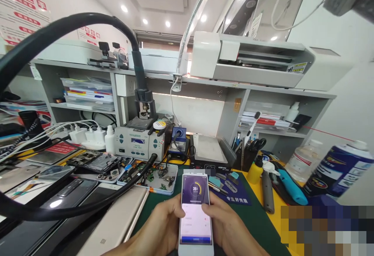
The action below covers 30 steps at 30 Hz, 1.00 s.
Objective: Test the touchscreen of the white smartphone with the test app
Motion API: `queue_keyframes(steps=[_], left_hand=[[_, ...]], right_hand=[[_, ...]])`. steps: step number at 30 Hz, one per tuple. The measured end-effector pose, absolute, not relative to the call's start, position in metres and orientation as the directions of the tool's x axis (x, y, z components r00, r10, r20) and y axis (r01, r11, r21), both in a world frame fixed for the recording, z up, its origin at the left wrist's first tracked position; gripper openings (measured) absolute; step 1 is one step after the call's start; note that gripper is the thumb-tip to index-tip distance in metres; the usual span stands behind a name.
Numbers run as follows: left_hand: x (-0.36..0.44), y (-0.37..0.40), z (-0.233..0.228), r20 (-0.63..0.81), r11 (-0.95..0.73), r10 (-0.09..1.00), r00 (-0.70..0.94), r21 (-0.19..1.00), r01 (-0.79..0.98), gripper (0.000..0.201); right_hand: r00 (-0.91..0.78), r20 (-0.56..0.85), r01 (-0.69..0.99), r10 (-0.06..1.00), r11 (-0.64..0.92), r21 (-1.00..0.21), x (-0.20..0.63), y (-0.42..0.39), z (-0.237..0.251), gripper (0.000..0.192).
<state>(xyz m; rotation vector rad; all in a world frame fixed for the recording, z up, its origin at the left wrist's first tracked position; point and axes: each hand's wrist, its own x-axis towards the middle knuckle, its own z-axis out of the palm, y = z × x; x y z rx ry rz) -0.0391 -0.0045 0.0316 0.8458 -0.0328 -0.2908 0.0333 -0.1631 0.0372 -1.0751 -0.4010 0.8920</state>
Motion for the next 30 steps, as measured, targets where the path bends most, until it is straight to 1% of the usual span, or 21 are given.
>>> queue_keyframes(steps=[5,11,14,18,20,25,30], left_hand=[[-0.039,-0.003,0.027,-0.065,0.648,-0.261,0.963,0.727,0.225,0.07],[-0.04,-0.005,0.036,-0.113,0.627,-0.249,0.962,0.738,0.249,0.066],[-0.042,-0.008,0.043,-0.132,0.623,-0.219,0.967,0.744,0.243,0.059],[-0.045,-0.01,0.047,-0.162,0.604,-0.2,0.966,0.756,0.252,0.045],[-0.047,-0.01,0.046,-0.178,0.587,-0.203,0.963,0.765,0.265,0.042],[-0.046,-0.01,0.046,-0.154,0.611,-0.192,0.969,0.754,0.24,0.049],[-0.045,-0.009,0.046,-0.129,0.615,-0.209,0.969,0.753,0.232,0.057]], right_hand=[[0.592,-0.11,-0.427,0.798,0.195,-0.883,0.034,-0.163,0.036,0.045],[0.615,-0.119,-0.405,0.779,0.183,-0.896,0.031,-0.161,0.038,0.044],[0.613,-0.133,-0.409,0.779,0.169,-0.897,0.03,-0.162,0.04,0.047],[0.541,-0.095,-0.402,0.835,0.158,-0.902,0.03,-0.162,0.045,0.056],[0.511,-0.08,-0.378,0.856,0.139,-0.915,0.03,-0.162,0.047,0.06],[0.465,-0.102,-0.342,0.88,0.072,-0.937,0.03,-0.162,0.052,0.075],[0.452,-0.111,-0.334,0.885,0.053,-0.941,0.027,-0.161,0.058,0.077]])
